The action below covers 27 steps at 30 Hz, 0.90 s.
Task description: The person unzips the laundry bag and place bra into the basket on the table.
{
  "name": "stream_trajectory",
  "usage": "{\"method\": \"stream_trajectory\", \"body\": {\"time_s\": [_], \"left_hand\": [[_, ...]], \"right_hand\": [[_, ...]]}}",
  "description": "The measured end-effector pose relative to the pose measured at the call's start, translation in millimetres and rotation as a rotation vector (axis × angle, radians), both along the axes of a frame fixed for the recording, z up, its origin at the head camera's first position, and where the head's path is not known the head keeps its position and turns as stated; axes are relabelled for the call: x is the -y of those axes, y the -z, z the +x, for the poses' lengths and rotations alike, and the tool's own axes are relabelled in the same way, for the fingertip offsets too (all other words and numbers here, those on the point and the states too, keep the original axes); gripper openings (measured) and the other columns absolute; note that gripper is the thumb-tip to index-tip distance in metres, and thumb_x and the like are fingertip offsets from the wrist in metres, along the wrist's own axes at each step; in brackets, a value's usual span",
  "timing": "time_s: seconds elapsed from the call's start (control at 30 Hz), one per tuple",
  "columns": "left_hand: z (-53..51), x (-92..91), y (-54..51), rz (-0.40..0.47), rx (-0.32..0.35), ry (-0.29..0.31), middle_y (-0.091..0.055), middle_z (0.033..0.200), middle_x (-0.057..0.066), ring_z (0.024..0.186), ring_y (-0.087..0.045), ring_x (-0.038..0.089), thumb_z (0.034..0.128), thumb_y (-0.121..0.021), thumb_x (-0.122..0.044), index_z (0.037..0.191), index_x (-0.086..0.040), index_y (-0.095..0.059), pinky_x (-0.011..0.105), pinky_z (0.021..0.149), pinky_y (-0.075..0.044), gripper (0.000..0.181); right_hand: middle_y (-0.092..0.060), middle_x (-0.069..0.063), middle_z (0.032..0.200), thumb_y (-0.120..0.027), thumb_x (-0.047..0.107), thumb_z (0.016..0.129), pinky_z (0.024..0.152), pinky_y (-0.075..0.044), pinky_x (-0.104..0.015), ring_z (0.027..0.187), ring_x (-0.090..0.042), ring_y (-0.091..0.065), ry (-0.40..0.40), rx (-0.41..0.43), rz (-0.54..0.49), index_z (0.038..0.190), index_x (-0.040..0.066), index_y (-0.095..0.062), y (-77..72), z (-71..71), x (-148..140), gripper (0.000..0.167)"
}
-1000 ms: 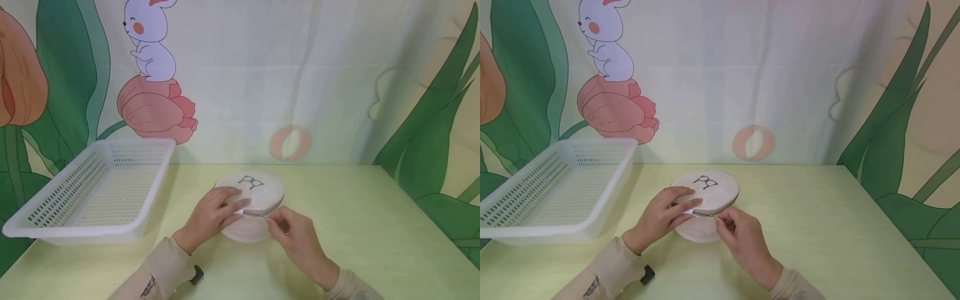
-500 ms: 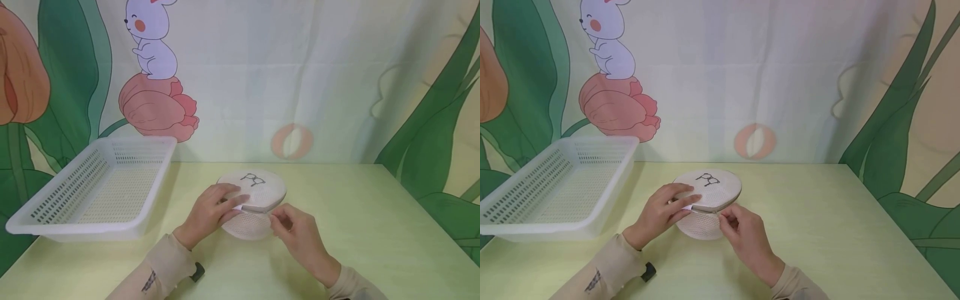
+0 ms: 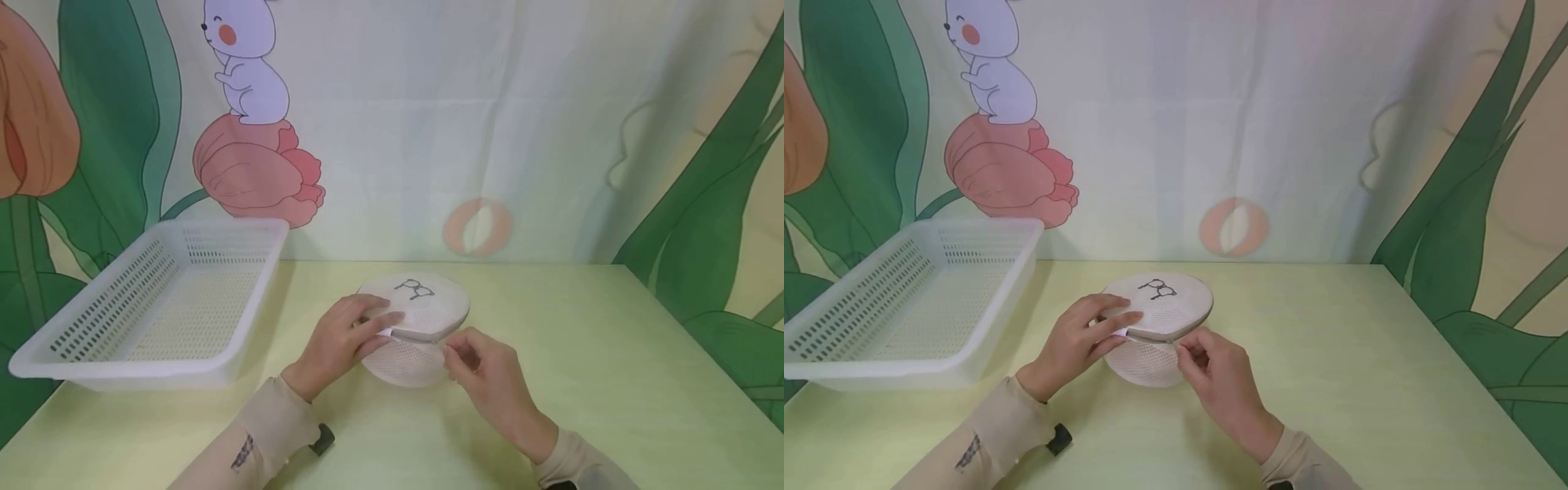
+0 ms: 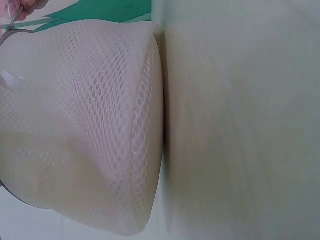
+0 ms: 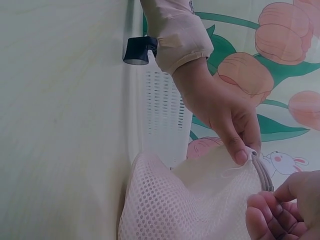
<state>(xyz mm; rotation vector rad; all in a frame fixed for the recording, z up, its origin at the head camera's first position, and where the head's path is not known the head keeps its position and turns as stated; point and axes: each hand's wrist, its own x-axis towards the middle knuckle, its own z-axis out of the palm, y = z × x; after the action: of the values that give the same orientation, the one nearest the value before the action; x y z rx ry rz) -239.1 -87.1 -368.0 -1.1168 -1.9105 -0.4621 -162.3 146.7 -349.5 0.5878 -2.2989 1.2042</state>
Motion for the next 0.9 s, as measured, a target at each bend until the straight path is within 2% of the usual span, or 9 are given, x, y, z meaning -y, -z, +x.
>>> {"method": "stream_trajectory", "body": {"time_s": [0.3,0.5,0.9], "left_hand": [[-6.9,3.5,-0.7,0.019,-0.018,0.013,-0.066,0.107,0.009,0.1,-0.063,0.023,0.1001,-0.043,-0.041,0.113,-0.017,-0.07,0.038,0.088,-0.054,0.038],[-9.6,7.2,-0.1,0.035,0.017,0.016,-0.065,0.106,0.009,0.098,-0.062,0.023,0.1001,-0.043,-0.04,0.115,-0.018,-0.068,0.037,0.086,-0.053,0.037],[-8.2,11.4,3.5,0.035,0.06,0.005,-0.064,0.107,0.01,0.097,-0.061,0.022,0.1,-0.04,-0.041,0.116,-0.018,-0.067,0.034,0.083,-0.053,0.039]], "right_hand": [[-0.065,0.0,0.069,-0.065,-0.003,0.085,0.053,-0.052,-0.02,0.06,0.003,-0.055,0.015,-0.018,-0.005,0.081,0.004,-0.063,-0.3,-1.7,-2,0.008],[-0.065,0.0,0.068,-0.065,-0.006,0.084,0.052,-0.052,-0.02,0.059,0.003,-0.054,0.016,-0.04,-0.001,0.081,0.004,-0.063,-0.3,-3.5,-3,0.01],[-0.063,0.001,0.068,-0.066,-0.003,0.084,0.053,-0.051,-0.02,0.059,0.003,-0.053,0.03,-0.019,0.01,0.082,0.005,-0.063,0.9,-3.3,-4,0.009]]}}
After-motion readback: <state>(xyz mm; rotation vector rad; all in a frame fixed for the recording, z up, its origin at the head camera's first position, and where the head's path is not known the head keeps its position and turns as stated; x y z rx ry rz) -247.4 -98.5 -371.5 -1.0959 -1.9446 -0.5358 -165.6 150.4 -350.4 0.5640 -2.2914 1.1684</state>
